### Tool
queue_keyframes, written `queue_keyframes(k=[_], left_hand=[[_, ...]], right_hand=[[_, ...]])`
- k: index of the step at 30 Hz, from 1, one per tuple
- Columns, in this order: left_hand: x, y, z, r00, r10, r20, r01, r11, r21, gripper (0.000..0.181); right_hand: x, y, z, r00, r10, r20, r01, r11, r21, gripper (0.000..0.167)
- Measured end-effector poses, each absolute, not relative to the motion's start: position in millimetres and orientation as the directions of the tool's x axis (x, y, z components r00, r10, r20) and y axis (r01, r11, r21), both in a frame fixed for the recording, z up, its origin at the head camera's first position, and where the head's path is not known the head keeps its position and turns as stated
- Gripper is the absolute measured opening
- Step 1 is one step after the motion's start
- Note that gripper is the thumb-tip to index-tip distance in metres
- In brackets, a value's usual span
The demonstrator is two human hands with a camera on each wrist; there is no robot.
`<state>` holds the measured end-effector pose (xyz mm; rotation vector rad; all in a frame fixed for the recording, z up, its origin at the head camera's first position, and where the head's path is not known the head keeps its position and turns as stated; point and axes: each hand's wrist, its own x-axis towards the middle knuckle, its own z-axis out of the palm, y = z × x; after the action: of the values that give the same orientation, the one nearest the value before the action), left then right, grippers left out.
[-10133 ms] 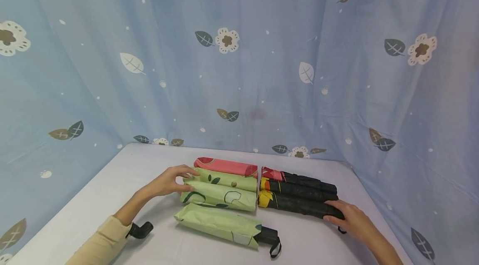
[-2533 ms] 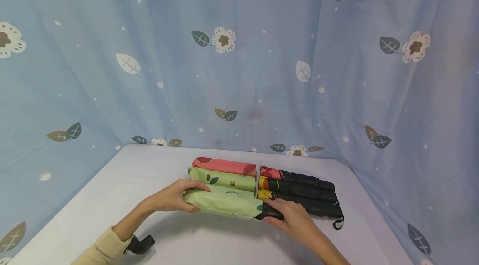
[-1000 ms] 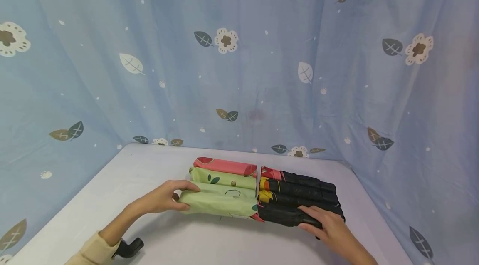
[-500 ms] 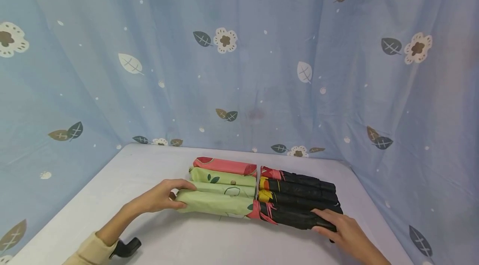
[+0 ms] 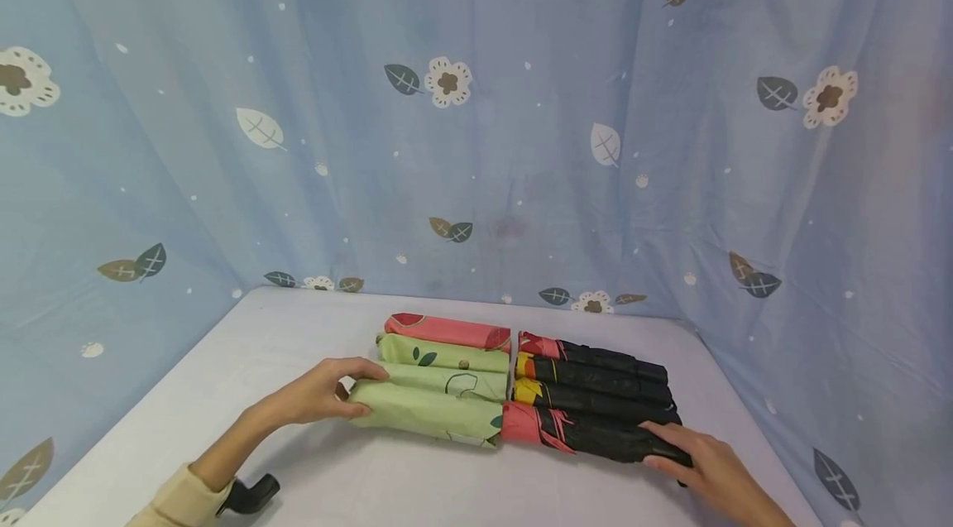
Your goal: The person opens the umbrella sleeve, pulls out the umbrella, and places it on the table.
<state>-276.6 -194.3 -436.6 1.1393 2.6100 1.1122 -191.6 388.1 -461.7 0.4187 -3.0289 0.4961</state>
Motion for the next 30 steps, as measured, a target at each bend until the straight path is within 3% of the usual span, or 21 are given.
queue_keyframes(k=[15,25,30], left_hand=[[-273,-196,-438,-0.716,0.657,0.238,0.614,0.429,0.662,0.056],[-276,-199,-434,-0.709,0.653,0.268,0.637,0.429,0.640,0.053],[-280,-198,-428,-0.698,0.641,0.320,0.671,0.428,0.606,0.044]], right_hand=[[-196,405,-463,-0.970,-0.244,-0.007,-0.227,0.910,-0.348,0.060],[-191,415,-460,-0.951,-0.276,0.137,-0.308,0.864,-0.397,0.050],[-191,416,-455,-0.958,-0.236,0.165,-0.283,0.879,-0.385,0.045]])
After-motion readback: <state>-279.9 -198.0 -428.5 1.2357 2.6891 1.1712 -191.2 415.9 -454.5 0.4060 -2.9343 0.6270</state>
